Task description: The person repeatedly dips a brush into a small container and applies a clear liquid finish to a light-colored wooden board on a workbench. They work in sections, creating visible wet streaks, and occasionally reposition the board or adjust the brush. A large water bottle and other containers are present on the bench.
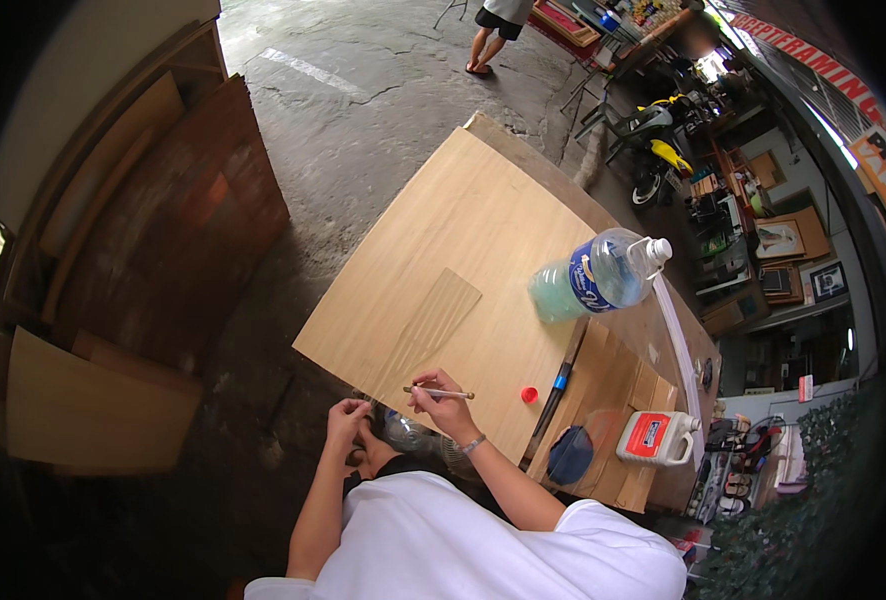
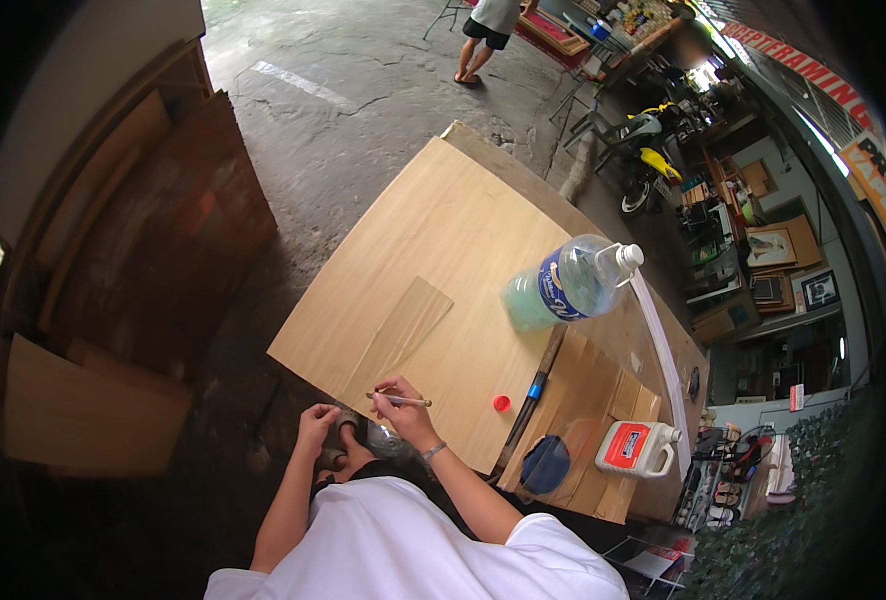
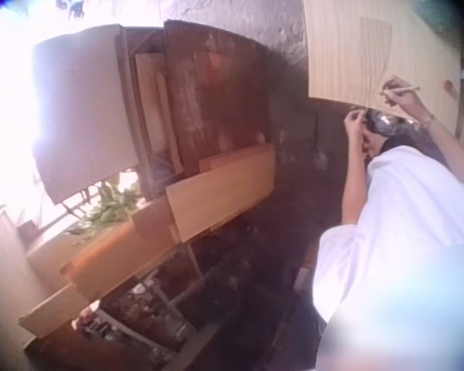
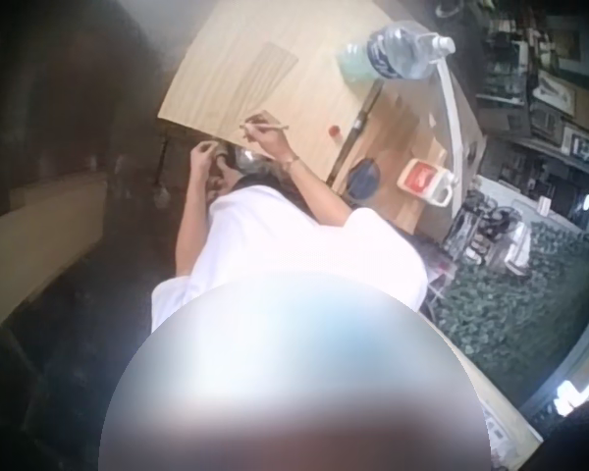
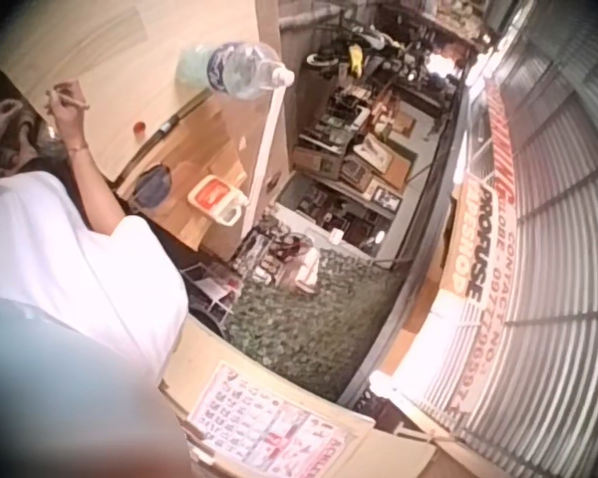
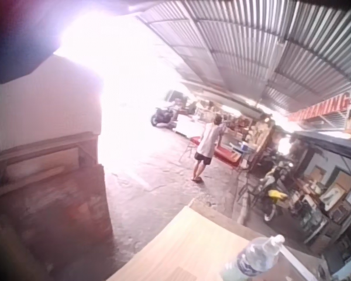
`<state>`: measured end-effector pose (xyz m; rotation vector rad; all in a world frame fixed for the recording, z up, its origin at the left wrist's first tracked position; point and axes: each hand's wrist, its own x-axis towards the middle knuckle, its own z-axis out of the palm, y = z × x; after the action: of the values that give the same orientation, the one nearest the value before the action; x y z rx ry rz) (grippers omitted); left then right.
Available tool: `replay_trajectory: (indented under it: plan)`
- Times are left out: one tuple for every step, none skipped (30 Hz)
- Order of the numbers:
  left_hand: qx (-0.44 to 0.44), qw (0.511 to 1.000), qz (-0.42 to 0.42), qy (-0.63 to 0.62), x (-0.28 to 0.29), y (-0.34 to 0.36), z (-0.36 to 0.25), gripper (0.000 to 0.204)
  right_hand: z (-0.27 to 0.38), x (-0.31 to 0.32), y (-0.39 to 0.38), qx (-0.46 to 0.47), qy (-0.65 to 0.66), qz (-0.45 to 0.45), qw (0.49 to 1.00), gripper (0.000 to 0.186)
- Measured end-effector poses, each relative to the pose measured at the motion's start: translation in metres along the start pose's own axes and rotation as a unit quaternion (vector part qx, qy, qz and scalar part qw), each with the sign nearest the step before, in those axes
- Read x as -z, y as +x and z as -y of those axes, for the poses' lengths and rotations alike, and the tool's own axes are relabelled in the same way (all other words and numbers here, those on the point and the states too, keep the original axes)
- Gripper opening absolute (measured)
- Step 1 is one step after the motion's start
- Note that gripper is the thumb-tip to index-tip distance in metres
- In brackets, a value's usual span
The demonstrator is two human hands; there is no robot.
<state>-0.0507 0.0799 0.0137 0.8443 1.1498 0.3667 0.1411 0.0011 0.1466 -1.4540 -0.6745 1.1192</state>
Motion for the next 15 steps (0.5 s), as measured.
replay_trajectory:
  plan:
    - [-0.006, 1.0, -0.006, -0.008, 0.0, 0.0, 0.002, 0.014, 0.0, -0.001, 0.001, -0.004, -0.004, 0.002, 1.0, 0.017]
    - [-0.01, 1.0, -0.002, -0.022, 0.0, 0.0, 0.004, 0.014, -0.001, -0.002, 0.003, -0.006, -0.007, 0.002, 1.0, 0.017]
    - [-0.019, 0.999, 0.002, -0.034, 0.0, 0.001, 0.006, 0.015, -0.001, -0.003, 0.004, -0.008, -0.01, 0.001, 1.0, 0.017]
    - [-0.028, 0.999, 0.005, -0.039, 0.0, 0.001, 0.008, 0.015, 0.0, -0.004, 0.004, -0.009, -0.014, 0.004, 1.0, 0.018]
    - [-0.029, 0.999, 0.004, -0.042, 0.0, 0.001, 0.01, 0.015, 0.0, -0.005, 0.004, -0.01, -0.019, 0.006, 1.0, 0.018]
    - [-0.029, 0.999, 0.002, -0.039, 0.001, 0.001, 0.012, 0.015, 0.001, -0.006, 0.003, -0.004, -0.019, 0.005, 1.0, 0.018]
    - [-0.045, 0.998, 0.002, -0.038, 0.001, 0.001, 0.013, 0.015, 0.002, -0.007, 0.003, -0.011, -0.028, 0.01, 1.0, 0.018]
    - [-0.025, 0.999, -0.002, -0.033, 0.003, -0.003, 0.016, 0.015, 0.003, -0.01, -0.001, -0.016, -0.029, 0.009, 0.999, 0.018]
    - [-0.026, 0.999, -0.007, -0.034, 0.002, -0.002, 0.016, 0.015, 0.004, -0.01, -0.001, -0.016, -0.034, 0.013, 0.999, 0.018]
    - [-0.028, 0.999, -0.011, -0.036, 0.002, -0.002, 0.018, 0.015, 0.004, -0.011, -0.003, -0.015, -0.041, 0.014, 0.999, 0.018]
    - [-0.039, 0.999, -0.006, -0.033, 0.002, -0.001, 0.019, 0.015, 0.003, -0.011, -0.004, -0.015, -0.049, 0.016, 0.999, 0.017]
    - [-0.047, 0.998, -0.003, -0.031, 0.003, 0.001, 0.02, 0.015, 0.001, -0.01, -0.004, -0.022, -0.063, 0.017, 0.998, 0.017]
    - [-0.036, 0.999, -0.01, -0.015, 0.003, 0.002, 0.023, 0.015, -0.002, -0.009, -0.003, 0.002, -0.083, 0.016, 0.996, 0.017]
    - [-0.03, 0.998, 0.007, -0.051, 0.003, 0.006, 0.025, 0.018, -0.006, -0.006, -0.001, -0.006, -0.124, 0.013, 0.992, 0.017]
    - [-0.031, 0.999, 0.011, -0.034, 0.003, 0.01, 0.028, 0.018, -0.012, -0.006, 0.0, 0.004, -0.086, 0.023, 0.996, 0.017]
